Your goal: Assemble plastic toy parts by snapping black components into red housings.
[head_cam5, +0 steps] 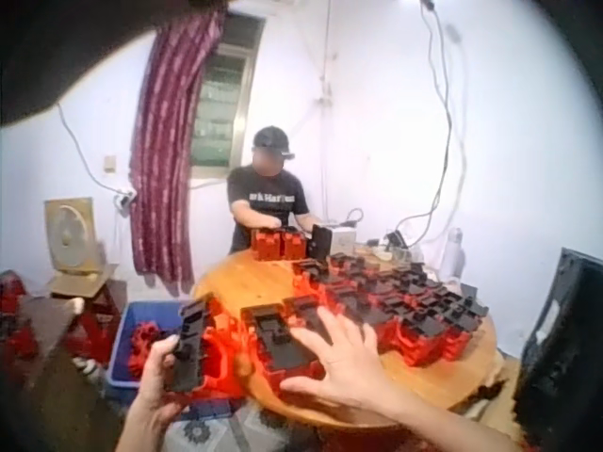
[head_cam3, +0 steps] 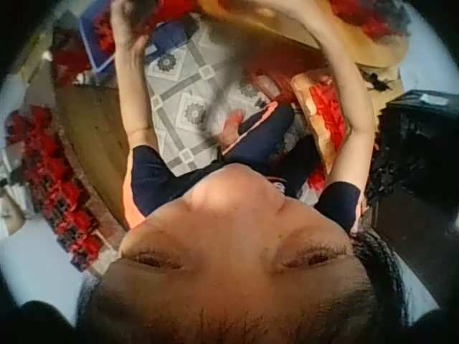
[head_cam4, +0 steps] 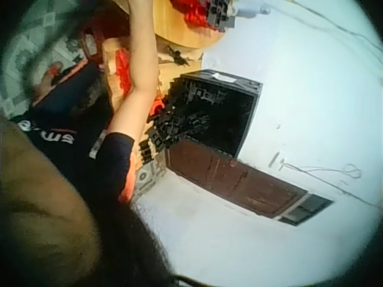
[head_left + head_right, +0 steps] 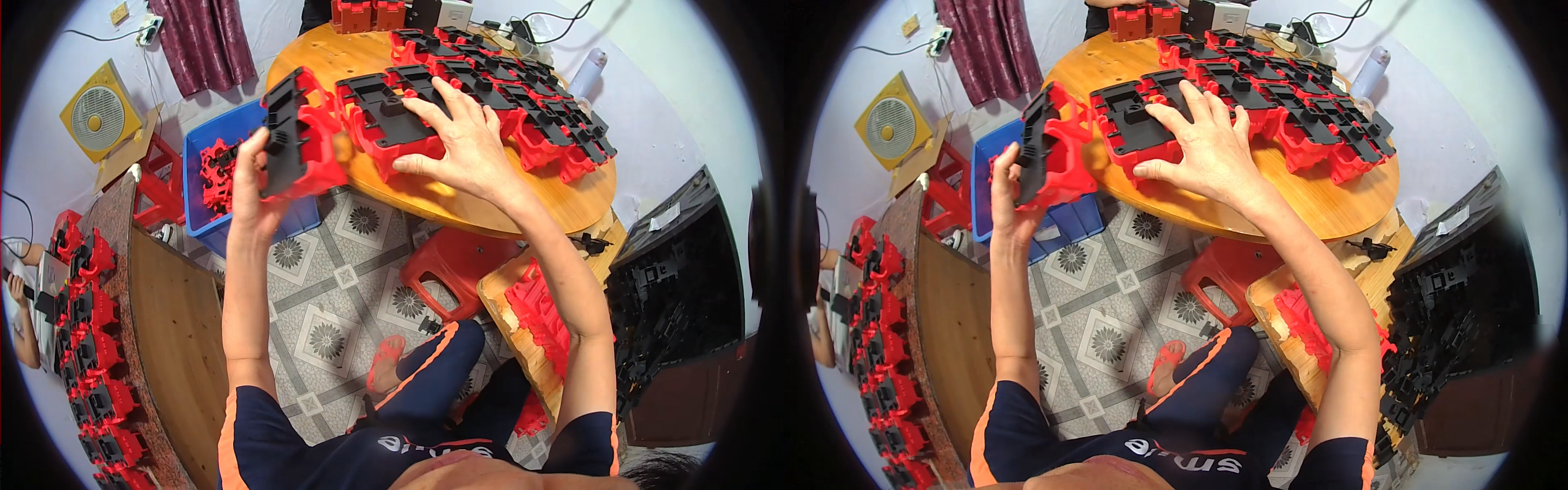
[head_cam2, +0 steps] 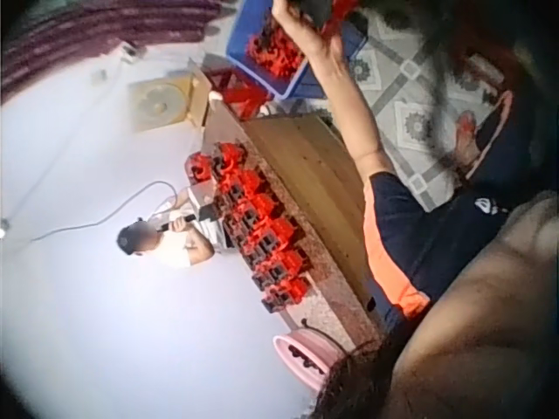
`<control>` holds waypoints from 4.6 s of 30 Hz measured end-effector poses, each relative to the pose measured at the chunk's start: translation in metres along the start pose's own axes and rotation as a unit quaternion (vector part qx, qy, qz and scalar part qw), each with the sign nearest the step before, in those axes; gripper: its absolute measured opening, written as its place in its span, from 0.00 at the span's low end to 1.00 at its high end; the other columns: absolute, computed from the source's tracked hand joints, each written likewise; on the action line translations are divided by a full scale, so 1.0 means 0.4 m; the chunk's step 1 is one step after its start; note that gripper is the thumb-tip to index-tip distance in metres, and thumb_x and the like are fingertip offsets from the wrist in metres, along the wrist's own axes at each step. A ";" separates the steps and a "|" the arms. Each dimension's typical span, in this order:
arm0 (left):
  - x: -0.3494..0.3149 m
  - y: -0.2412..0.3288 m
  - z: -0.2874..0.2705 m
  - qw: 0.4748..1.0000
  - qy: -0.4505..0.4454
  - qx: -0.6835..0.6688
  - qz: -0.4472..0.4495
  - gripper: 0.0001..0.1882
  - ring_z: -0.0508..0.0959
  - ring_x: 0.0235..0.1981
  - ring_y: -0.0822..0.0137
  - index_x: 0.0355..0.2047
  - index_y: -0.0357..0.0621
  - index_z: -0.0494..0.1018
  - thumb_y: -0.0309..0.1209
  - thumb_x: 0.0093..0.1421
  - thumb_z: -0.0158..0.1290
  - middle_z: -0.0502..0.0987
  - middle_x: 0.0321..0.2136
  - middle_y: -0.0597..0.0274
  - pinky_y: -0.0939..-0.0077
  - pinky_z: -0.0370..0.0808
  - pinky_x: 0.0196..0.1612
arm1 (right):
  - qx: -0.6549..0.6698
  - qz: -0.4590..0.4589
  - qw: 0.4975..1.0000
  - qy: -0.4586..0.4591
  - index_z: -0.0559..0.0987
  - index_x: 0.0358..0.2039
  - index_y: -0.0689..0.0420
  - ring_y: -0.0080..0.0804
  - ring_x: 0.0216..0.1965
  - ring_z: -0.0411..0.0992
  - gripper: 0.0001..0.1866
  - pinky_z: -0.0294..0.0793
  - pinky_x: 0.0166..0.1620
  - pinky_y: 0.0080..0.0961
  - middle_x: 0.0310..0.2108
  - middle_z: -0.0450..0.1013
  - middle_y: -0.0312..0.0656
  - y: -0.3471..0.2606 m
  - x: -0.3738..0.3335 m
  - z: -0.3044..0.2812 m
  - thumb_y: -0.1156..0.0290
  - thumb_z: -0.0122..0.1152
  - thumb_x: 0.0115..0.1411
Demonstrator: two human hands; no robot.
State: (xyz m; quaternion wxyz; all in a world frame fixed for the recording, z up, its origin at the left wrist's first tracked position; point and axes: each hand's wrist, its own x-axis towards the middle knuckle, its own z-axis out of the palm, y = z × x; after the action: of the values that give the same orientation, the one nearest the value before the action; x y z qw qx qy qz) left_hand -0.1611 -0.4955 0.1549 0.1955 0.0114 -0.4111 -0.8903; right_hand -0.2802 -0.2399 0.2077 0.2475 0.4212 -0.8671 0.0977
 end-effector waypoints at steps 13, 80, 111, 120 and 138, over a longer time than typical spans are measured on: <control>0.010 -0.008 -0.007 0.999 0.000 -0.041 0.036 0.19 0.81 0.35 0.71 0.48 0.42 0.74 0.43 0.65 0.50 0.81 0.37 0.64 0.74 0.79 0.43 | 0.041 0.024 0.998 0.041 0.64 0.66 0.41 0.56 0.69 0.46 0.54 0.43 0.67 0.59 0.69 0.48 0.57 0.053 0.059 -0.014 0.30 0.67 0.40; 0.256 0.077 -0.042 0.851 -0.220 0.422 0.221 0.54 0.57 0.67 0.51 0.71 0.51 0.45 0.63 0.53 0.56 0.53 0.68 0.49 0.45 0.56 0.65 | -0.049 -0.111 0.985 0.126 0.65 0.61 0.55 0.51 0.61 0.63 0.41 0.63 0.58 0.41 0.60 0.63 0.54 0.148 0.207 0.205 0.57 0.73 0.49; 0.407 -0.320 0.240 0.694 -0.026 0.637 0.335 0.39 0.69 0.53 0.29 0.64 0.55 0.58 0.34 0.53 0.64 0.49 0.61 0.28 0.52 0.73 0.55 | -0.190 0.123 0.966 0.128 0.70 0.59 0.52 0.49 0.58 0.64 0.34 0.66 0.55 0.42 0.59 0.66 0.51 0.309 -0.157 0.014 0.59 0.69 0.52; 0.393 -0.286 0.227 0.840 -0.023 0.481 0.251 0.46 0.59 0.63 0.35 0.68 0.40 0.47 0.50 0.59 0.57 0.51 0.62 0.27 0.55 0.61 0.64 | -0.084 0.017 0.981 0.176 0.72 0.54 0.52 0.48 0.53 0.66 0.32 0.68 0.53 0.42 0.53 0.68 0.50 0.117 -0.277 -0.090 0.62 0.72 0.48; 0.207 -0.293 0.218 0.653 0.178 0.667 0.311 0.47 0.54 0.65 0.36 0.70 0.50 0.45 0.58 0.60 0.52 0.48 0.67 0.38 0.34 0.53 0.61 | -0.186 0.309 0.908 0.213 0.63 0.64 0.48 0.63 0.65 0.50 0.48 0.49 0.59 0.69 0.65 0.53 0.61 0.464 -0.189 -0.063 0.40 0.70 0.46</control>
State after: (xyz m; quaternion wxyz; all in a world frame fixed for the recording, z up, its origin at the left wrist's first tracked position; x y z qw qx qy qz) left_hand -0.2931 -0.3931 0.1377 0.4699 0.1682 -0.8313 -0.2447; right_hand -0.3763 -0.0625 0.1980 0.4570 0.0475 -0.8832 0.0939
